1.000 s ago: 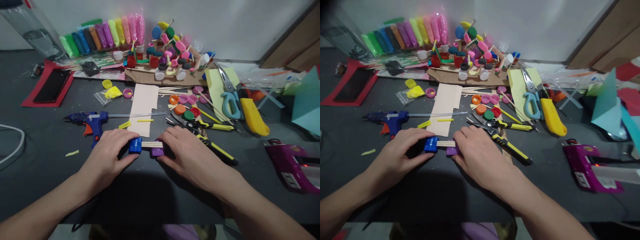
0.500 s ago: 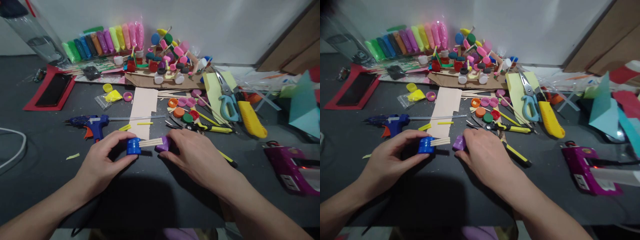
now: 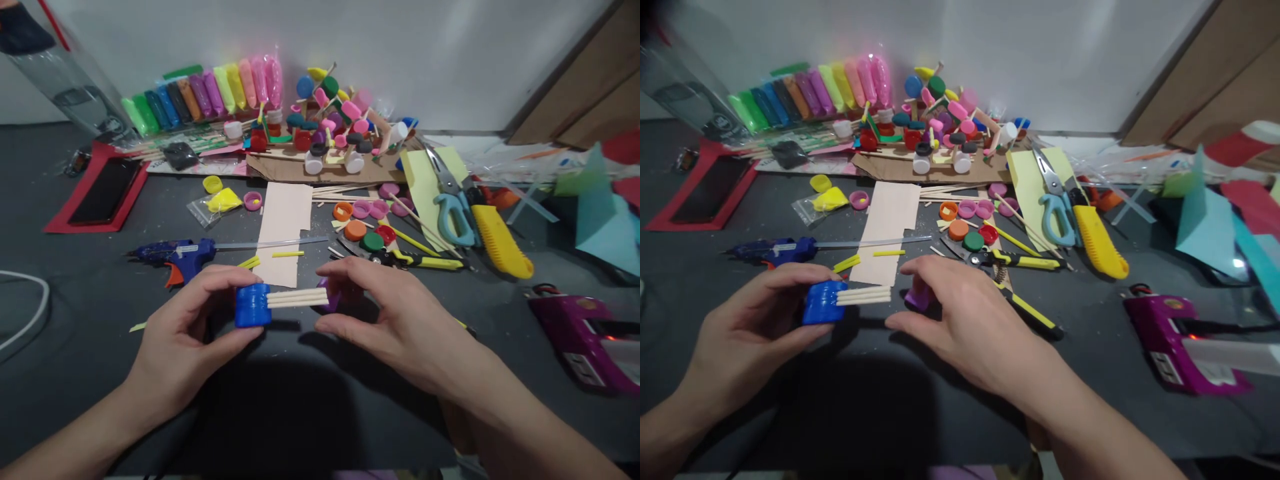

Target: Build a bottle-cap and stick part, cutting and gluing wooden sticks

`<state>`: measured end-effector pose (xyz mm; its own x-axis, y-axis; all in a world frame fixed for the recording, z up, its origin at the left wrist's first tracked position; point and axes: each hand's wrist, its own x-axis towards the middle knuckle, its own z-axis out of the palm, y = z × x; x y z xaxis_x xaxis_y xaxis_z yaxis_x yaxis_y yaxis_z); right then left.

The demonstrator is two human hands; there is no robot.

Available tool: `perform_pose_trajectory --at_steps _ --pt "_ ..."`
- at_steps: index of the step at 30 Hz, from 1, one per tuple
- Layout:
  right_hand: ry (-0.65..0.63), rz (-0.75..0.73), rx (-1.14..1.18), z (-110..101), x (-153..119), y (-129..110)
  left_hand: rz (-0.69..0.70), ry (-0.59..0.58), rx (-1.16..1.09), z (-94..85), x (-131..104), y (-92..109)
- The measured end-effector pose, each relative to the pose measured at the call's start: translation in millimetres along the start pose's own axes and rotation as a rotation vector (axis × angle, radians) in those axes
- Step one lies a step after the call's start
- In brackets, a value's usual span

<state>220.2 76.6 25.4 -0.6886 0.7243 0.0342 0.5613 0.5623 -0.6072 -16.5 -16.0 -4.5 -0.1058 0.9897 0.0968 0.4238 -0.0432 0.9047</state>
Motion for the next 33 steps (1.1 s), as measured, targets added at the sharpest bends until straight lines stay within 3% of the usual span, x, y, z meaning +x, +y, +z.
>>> perform_pose_trajectory --at_steps 2,7,12,19,24,29,33 --pt "0.001 -0.001 0.004 1.4 1.1 -0.1 0.059 0.007 0.136 0.1 -0.5 -2.1" --pt "-0.057 -0.048 -0.237 2.9 1.4 5.4 0.074 -0.073 0.361 1.7 3.9 -6.5" --pt "-0.089 -0.001 -0.37 0.5 -0.3 11.7 0.076 -0.132 0.397 5.8 6.5 -8.7" --pt "-0.167 -0.049 -0.41 0.6 -2.0 14.3 0.084 -0.133 0.423 7.4 5.9 -13.3" --pt "-0.156 0.001 -0.53 -2.5 -6.0 15.5 0.071 -0.15 0.441 7.4 6.6 -16.5" --pt "-0.003 -0.17 -0.401 1.9 -1.3 9.8 0.087 -0.157 0.459 7.7 5.9 -17.2" --pt "-0.058 -0.262 -0.382 23.1 8.7 4.9 0.124 -0.146 0.48 7.8 5.4 -16.4"
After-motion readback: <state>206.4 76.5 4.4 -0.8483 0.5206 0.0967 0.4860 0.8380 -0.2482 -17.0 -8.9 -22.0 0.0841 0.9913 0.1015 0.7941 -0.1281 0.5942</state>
